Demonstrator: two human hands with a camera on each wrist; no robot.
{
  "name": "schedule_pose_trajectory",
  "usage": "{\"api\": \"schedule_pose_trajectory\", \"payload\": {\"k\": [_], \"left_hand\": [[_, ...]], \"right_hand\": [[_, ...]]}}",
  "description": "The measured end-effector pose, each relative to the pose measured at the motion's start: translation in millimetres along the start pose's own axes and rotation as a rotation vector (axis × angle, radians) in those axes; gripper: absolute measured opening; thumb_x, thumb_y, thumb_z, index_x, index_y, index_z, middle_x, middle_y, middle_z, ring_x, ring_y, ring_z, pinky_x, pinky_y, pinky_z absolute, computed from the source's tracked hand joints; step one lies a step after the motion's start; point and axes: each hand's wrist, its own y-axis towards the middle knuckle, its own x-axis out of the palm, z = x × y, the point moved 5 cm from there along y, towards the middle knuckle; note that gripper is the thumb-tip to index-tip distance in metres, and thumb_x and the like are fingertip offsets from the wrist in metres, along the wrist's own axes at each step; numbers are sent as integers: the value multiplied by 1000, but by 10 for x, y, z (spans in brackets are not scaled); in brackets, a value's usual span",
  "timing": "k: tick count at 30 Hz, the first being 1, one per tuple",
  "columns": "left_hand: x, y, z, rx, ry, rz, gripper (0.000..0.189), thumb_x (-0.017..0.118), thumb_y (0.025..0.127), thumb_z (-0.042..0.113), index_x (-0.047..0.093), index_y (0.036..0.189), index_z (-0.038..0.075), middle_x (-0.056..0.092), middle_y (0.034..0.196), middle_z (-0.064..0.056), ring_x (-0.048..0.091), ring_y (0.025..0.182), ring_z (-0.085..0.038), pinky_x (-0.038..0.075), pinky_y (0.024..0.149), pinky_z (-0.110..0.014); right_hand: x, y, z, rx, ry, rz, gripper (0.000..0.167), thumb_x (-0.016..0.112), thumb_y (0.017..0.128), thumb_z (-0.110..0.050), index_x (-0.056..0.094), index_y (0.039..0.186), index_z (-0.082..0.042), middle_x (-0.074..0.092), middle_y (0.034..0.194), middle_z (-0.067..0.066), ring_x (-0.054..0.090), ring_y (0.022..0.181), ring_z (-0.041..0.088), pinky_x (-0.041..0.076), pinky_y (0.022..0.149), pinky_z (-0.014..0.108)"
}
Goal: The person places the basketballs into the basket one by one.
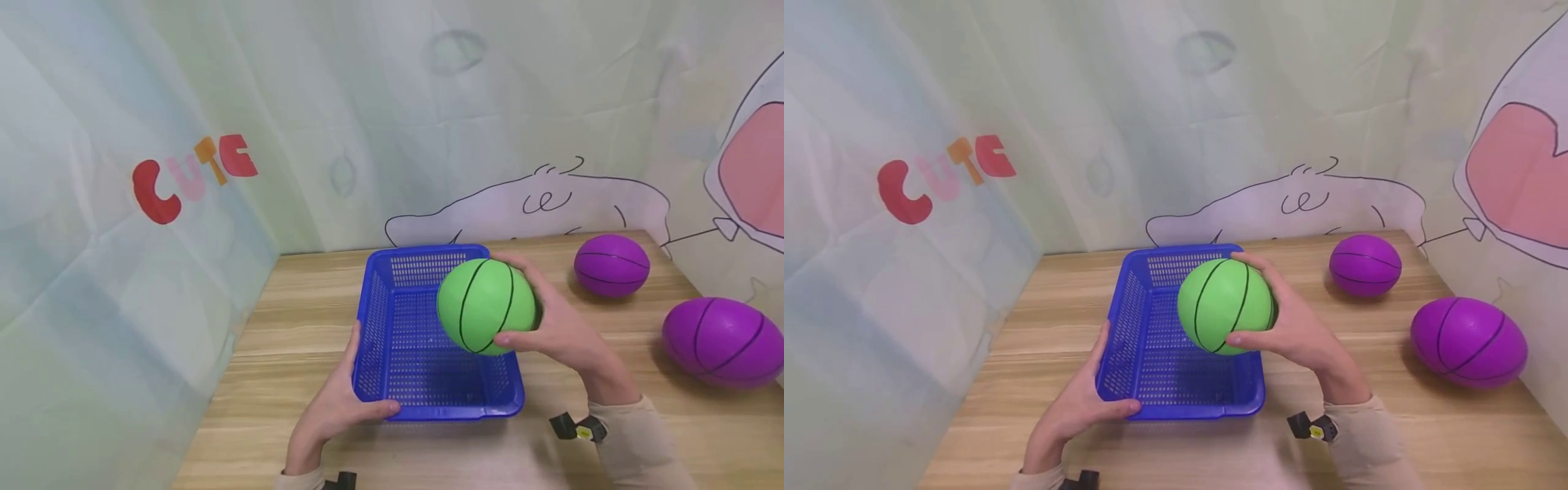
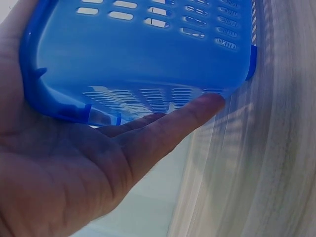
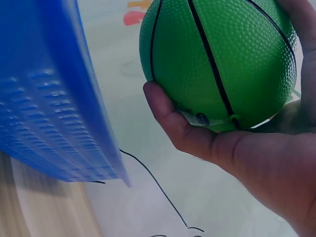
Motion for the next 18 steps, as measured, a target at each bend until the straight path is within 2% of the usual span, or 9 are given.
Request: {"api": "schedule_pose_trajectory", "payload": {"k": [10, 18], "left_hand": [[-8, -13, -5, -15, 2, 10, 158, 105, 73, 20, -11, 180, 29, 5, 188, -8, 37, 161, -48, 18, 133, -70], [1, 0, -14, 7, -17, 5, 158, 105, 74, 17, -12, 179, 32, 9, 188, -10, 45, 155, -50, 23, 132, -69]], "right_hand": [[141, -19, 143, 2, -8, -42, 114, 96, 80, -5, 35, 171, -33, 38, 168, 13, 61, 132, 49, 68, 94, 49], [228, -57, 192, -15, -29, -78, 114, 100, 75, -9, 38, 168, -33, 40, 166, 13, 62, 131, 50, 68, 93, 47]]}}
